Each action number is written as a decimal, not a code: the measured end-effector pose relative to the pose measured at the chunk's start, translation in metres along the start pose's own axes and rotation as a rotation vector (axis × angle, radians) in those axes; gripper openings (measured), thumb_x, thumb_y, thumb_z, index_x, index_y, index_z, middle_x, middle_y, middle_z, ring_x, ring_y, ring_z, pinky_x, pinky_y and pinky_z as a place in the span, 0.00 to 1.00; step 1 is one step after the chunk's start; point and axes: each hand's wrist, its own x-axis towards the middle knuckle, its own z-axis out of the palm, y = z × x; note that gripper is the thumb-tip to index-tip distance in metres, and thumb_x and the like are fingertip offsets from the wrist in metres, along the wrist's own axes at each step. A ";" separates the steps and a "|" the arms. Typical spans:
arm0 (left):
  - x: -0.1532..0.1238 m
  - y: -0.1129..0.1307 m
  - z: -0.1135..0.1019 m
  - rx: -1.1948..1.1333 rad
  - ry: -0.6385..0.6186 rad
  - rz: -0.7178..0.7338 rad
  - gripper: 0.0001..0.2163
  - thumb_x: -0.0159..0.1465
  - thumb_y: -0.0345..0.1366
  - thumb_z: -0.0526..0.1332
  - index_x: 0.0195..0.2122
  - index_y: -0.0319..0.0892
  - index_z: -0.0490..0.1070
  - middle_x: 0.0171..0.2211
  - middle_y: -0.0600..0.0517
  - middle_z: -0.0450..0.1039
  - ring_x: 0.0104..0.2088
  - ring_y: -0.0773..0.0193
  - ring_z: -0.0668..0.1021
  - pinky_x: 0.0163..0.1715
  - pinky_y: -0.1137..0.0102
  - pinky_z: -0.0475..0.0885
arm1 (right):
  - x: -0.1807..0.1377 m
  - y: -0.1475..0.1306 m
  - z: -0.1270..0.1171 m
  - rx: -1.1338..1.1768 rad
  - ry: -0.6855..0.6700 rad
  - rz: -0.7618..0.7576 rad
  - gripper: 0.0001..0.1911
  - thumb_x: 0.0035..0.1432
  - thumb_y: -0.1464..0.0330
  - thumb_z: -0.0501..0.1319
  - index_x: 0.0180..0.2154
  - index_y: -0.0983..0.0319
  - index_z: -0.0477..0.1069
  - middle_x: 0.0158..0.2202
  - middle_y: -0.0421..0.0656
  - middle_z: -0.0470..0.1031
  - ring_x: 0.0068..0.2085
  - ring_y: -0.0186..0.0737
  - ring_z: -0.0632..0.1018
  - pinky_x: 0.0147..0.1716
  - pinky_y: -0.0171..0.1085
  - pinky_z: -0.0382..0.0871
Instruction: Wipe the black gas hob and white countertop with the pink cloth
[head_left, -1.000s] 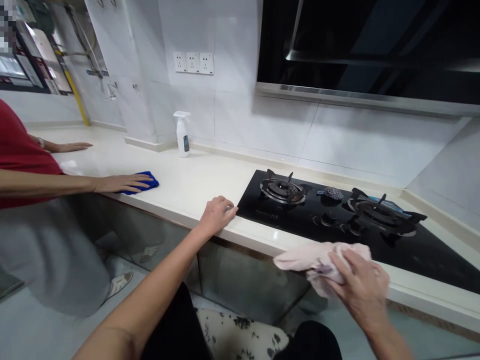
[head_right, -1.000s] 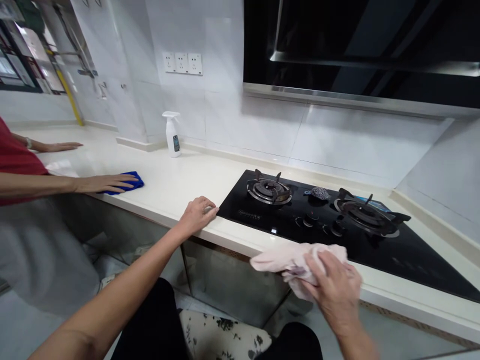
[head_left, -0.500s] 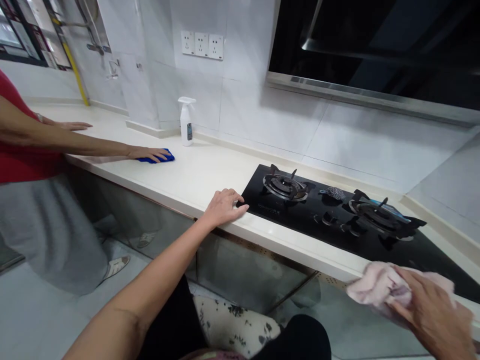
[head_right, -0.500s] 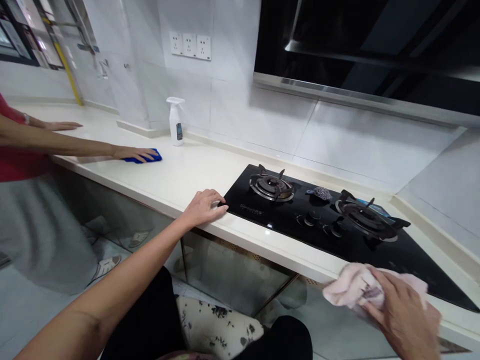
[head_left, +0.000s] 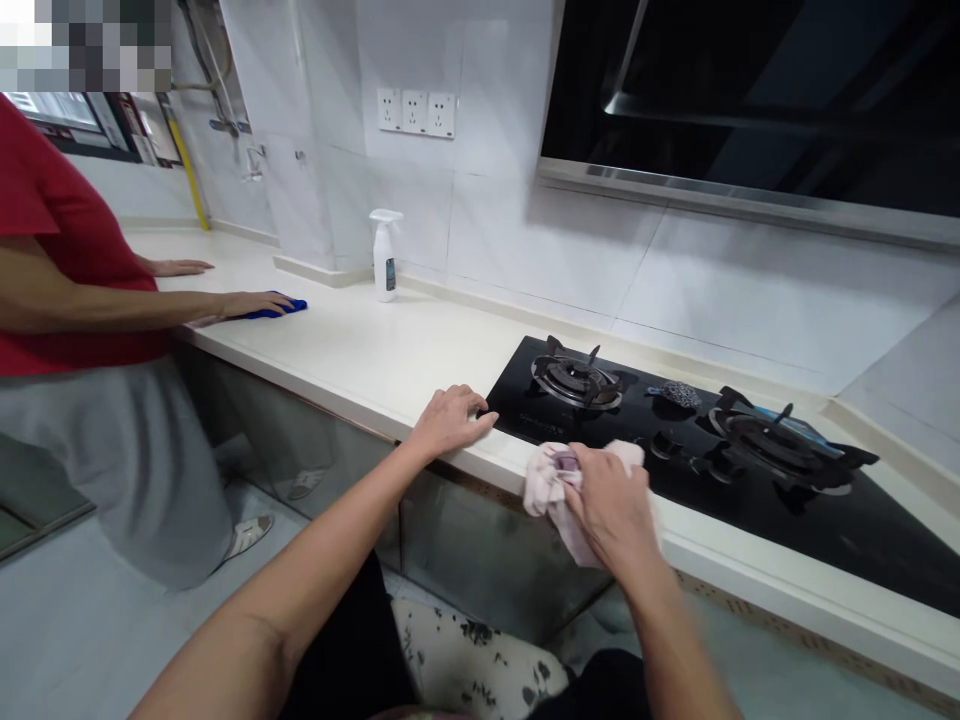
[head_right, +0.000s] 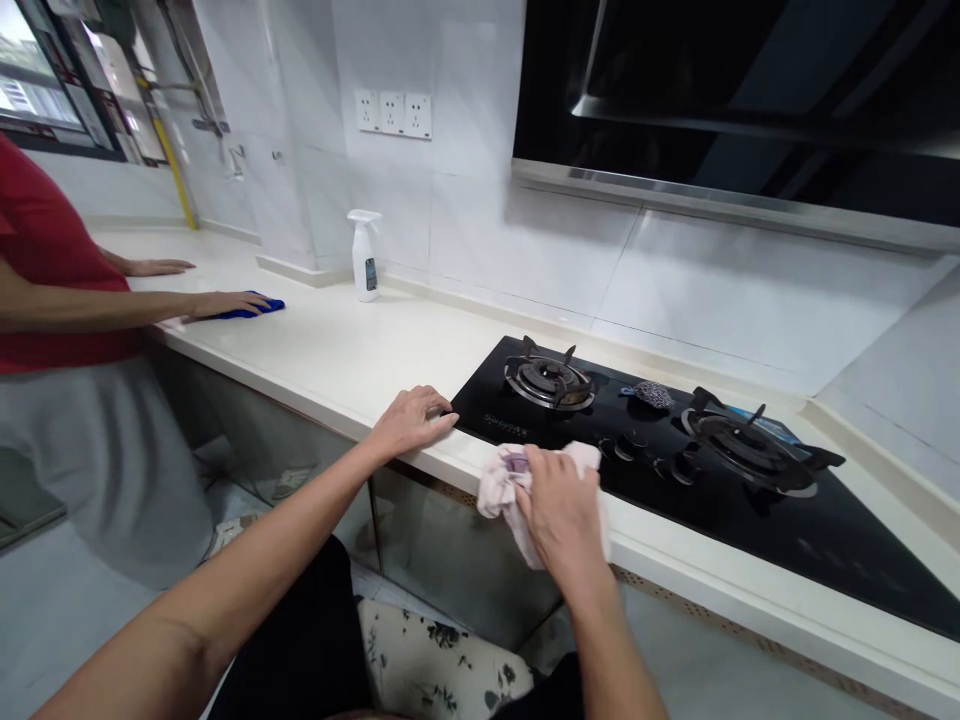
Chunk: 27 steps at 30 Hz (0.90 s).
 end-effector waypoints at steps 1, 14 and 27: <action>0.000 -0.001 0.000 -0.002 0.012 0.002 0.13 0.67 0.47 0.62 0.39 0.46 0.82 0.43 0.48 0.81 0.49 0.52 0.79 0.55 0.56 0.70 | 0.013 -0.009 0.000 0.048 -0.001 -0.056 0.20 0.71 0.65 0.57 0.62 0.58 0.66 0.53 0.50 0.79 0.51 0.54 0.75 0.49 0.49 0.59; -0.001 -0.012 -0.003 -0.065 0.031 -0.015 0.13 0.68 0.45 0.59 0.39 0.45 0.81 0.42 0.49 0.82 0.45 0.57 0.81 0.51 0.62 0.71 | 0.048 0.008 0.018 0.243 -0.028 -0.081 0.21 0.70 0.61 0.61 0.61 0.53 0.71 0.64 0.51 0.73 0.65 0.55 0.69 0.62 0.58 0.57; -0.005 -0.006 -0.002 -0.042 0.023 -0.039 0.11 0.69 0.43 0.59 0.40 0.45 0.80 0.43 0.48 0.81 0.46 0.55 0.80 0.53 0.59 0.70 | -0.098 0.199 0.007 -0.116 -0.094 0.489 0.41 0.62 0.41 0.47 0.66 0.57 0.65 0.67 0.55 0.70 0.65 0.66 0.71 0.65 0.72 0.53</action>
